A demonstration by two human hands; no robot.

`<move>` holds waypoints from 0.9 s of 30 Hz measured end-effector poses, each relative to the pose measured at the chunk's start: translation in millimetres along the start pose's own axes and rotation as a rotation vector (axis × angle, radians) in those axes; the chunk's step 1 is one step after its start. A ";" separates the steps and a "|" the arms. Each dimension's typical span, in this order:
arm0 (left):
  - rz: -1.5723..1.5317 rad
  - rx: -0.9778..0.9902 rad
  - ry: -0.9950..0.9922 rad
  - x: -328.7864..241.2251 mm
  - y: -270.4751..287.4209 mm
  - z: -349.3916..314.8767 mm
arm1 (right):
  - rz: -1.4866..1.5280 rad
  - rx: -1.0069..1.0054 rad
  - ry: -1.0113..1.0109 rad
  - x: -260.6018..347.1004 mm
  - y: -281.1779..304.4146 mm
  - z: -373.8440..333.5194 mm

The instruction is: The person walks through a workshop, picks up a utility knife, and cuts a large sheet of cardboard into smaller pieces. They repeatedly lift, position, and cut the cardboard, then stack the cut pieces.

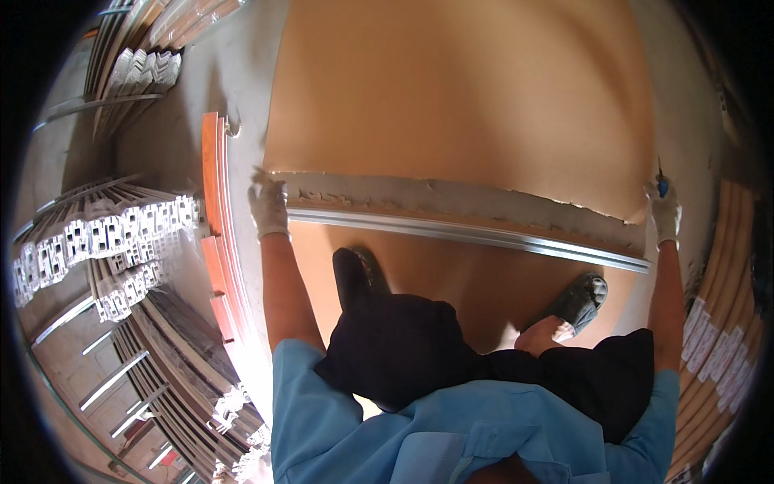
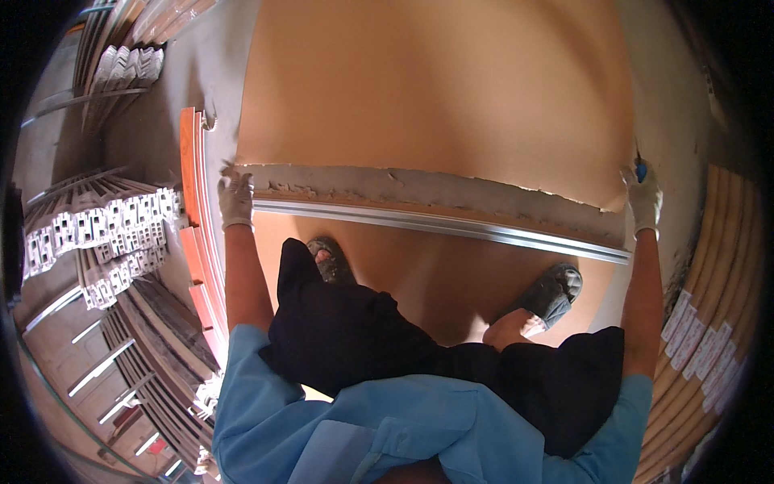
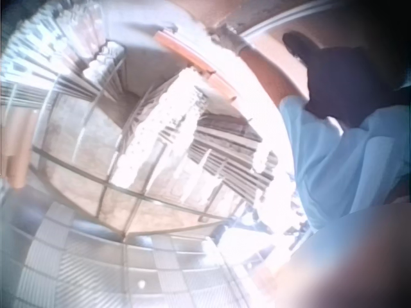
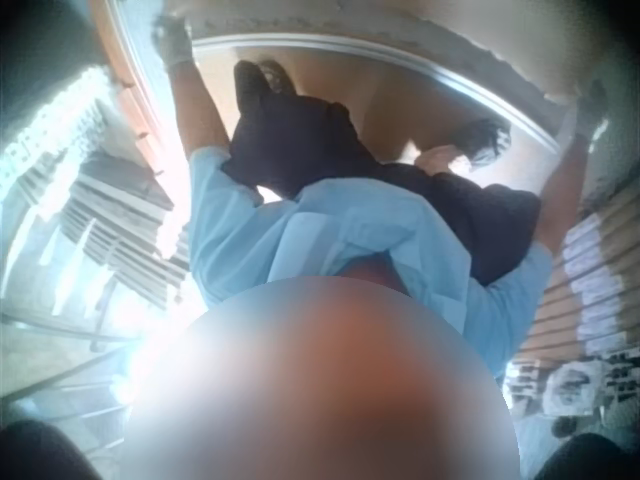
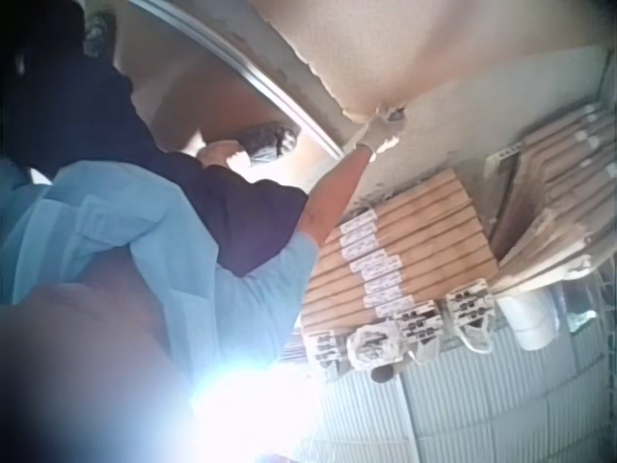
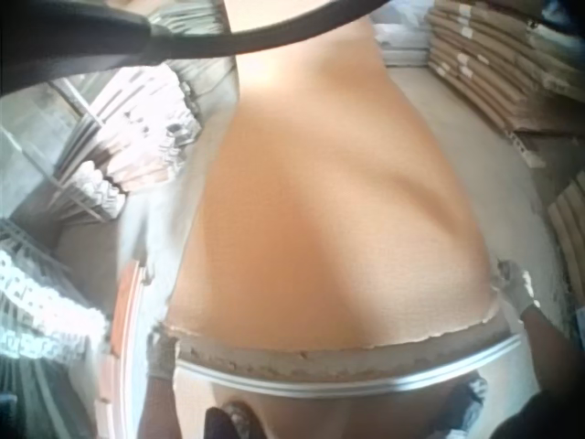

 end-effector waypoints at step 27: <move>-0.306 0.770 0.523 -135.2 -255.0 -188.5 | 0.787 0.994 -0.332 156.5 67.5 -189.7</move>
Point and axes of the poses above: each hand's wrist, its own z-axis towards the middle knuckle, its own y-axis out of the back of the hand, x = y × z, the point moved 8 cm from there along z, towards the middle knuckle
